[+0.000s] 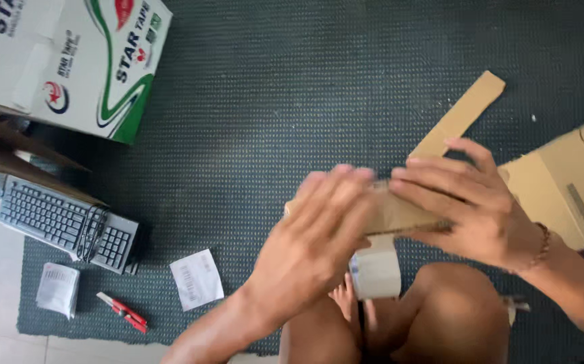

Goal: The person kneels on a floor mat and packs a cardboard shipping box. They cut cardboard with a utility knife, apply clear packing tape over the shipping label, fold cardboard strips around the box, and tape the strips in place to secure the package.

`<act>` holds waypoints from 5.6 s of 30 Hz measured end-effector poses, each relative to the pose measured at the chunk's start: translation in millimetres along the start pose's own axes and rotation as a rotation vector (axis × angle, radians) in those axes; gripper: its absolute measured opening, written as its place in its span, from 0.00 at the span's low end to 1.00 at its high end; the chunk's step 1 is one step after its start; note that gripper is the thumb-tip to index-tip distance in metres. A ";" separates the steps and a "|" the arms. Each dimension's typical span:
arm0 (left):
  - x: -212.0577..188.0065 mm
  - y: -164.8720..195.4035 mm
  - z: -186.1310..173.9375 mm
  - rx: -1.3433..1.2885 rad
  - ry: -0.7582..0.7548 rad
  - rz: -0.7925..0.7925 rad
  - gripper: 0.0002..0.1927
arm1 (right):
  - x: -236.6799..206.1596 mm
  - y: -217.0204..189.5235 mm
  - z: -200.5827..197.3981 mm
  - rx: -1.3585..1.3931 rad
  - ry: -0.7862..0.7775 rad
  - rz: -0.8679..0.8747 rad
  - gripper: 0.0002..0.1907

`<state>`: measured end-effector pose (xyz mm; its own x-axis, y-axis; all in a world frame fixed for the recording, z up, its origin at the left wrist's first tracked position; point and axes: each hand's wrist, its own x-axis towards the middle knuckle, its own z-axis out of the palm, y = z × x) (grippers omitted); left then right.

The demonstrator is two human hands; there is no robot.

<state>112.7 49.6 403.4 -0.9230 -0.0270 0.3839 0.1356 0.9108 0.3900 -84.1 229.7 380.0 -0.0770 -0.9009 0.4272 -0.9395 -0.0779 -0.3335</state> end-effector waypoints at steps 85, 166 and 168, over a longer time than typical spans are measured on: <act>-32.5 35.1 124.6 -1.688 0.199 -0.856 0.13 | -106.4 17.9 -42.3 0.068 -0.159 0.292 0.20; -87.5 -15.7 97.2 -1.329 -0.060 -0.990 0.17 | 66.1 -1.6 3.2 -0.307 -0.127 -0.087 0.51; -92.9 -17.6 81.9 -1.313 0.248 -0.969 0.17 | 70.6 -2.7 -5.2 -0.208 -0.237 -0.051 0.48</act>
<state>166.5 69.8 292.3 -0.7815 -0.5207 -0.3436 -0.1087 -0.4287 0.8969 -88.8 168.5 415.5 0.0285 -0.9743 0.2234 -0.9902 -0.0581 -0.1270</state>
